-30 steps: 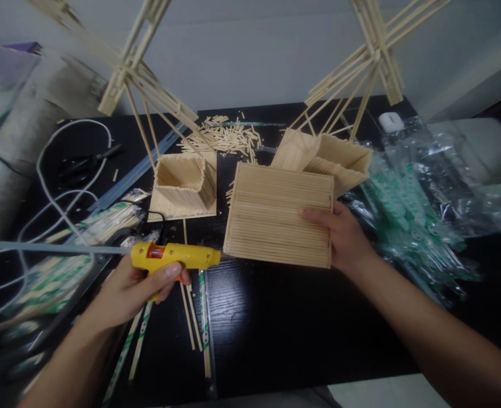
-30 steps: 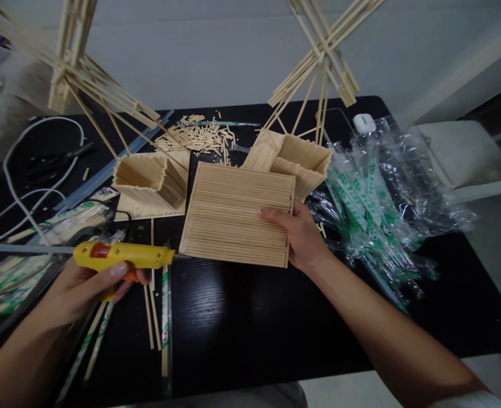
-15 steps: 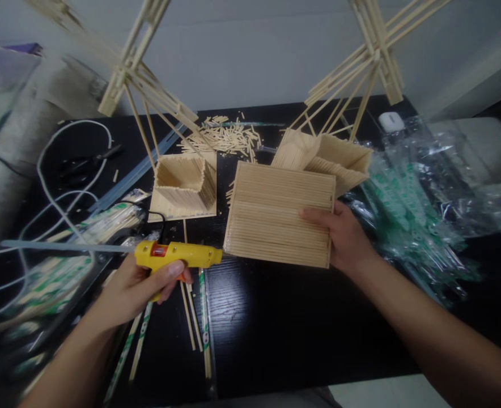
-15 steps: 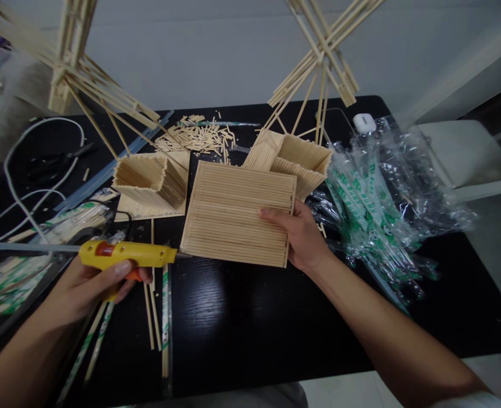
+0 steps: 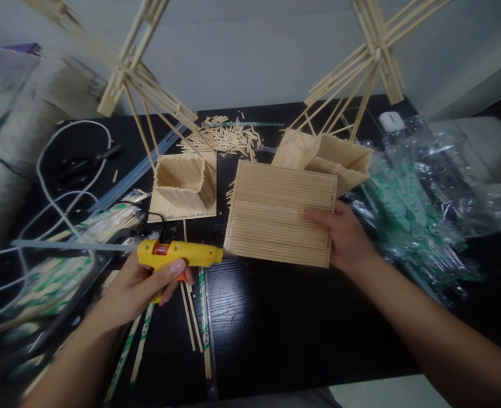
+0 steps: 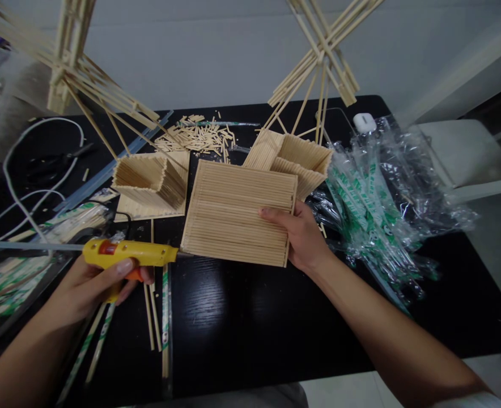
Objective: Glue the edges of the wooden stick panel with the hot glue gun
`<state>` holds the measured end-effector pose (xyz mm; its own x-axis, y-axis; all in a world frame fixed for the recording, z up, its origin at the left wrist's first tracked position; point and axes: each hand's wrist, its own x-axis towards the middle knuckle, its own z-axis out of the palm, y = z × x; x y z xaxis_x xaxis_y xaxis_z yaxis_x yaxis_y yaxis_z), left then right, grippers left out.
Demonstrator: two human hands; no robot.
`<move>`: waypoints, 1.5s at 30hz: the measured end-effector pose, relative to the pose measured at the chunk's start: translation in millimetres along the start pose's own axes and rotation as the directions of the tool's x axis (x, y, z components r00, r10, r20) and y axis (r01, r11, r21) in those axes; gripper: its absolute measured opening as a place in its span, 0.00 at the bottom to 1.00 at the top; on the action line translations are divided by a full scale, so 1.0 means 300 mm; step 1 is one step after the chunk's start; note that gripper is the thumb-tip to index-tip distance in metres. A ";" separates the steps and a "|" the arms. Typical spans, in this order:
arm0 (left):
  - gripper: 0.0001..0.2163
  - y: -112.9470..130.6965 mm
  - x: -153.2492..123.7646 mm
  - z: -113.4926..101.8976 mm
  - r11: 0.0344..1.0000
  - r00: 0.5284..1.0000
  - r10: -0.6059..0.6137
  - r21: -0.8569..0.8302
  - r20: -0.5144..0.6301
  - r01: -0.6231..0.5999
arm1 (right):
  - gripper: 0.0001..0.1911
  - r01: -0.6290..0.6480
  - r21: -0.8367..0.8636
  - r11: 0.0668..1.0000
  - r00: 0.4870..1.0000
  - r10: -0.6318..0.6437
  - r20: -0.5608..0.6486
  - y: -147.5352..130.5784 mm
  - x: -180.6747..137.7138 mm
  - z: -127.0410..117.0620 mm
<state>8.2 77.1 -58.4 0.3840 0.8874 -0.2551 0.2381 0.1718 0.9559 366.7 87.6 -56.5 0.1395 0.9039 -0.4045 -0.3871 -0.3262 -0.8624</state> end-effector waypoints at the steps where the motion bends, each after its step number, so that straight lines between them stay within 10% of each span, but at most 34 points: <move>1: 0.31 0.002 0.001 0.001 1.000 1.000 0.001 -0.001 0.001 -0.001 | 0.20 0.000 0.002 1.000 1.000 0.000 -0.003 0.000 -0.001 0.000; 45: 0.30 0.021 0.002 -0.014 1.000 0.999 -0.027 0.002 0.043 0.027 | 0.20 -0.002 -0.058 0.998 1.000 0.002 -0.001 0.003 -0.012 0.004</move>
<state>6.3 80.5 -51.8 0.4156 0.8633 -0.2865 0.2501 0.1944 0.9485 364.9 84.4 -55.4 0.1397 0.9028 -0.4068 -0.3341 -0.3438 -0.8776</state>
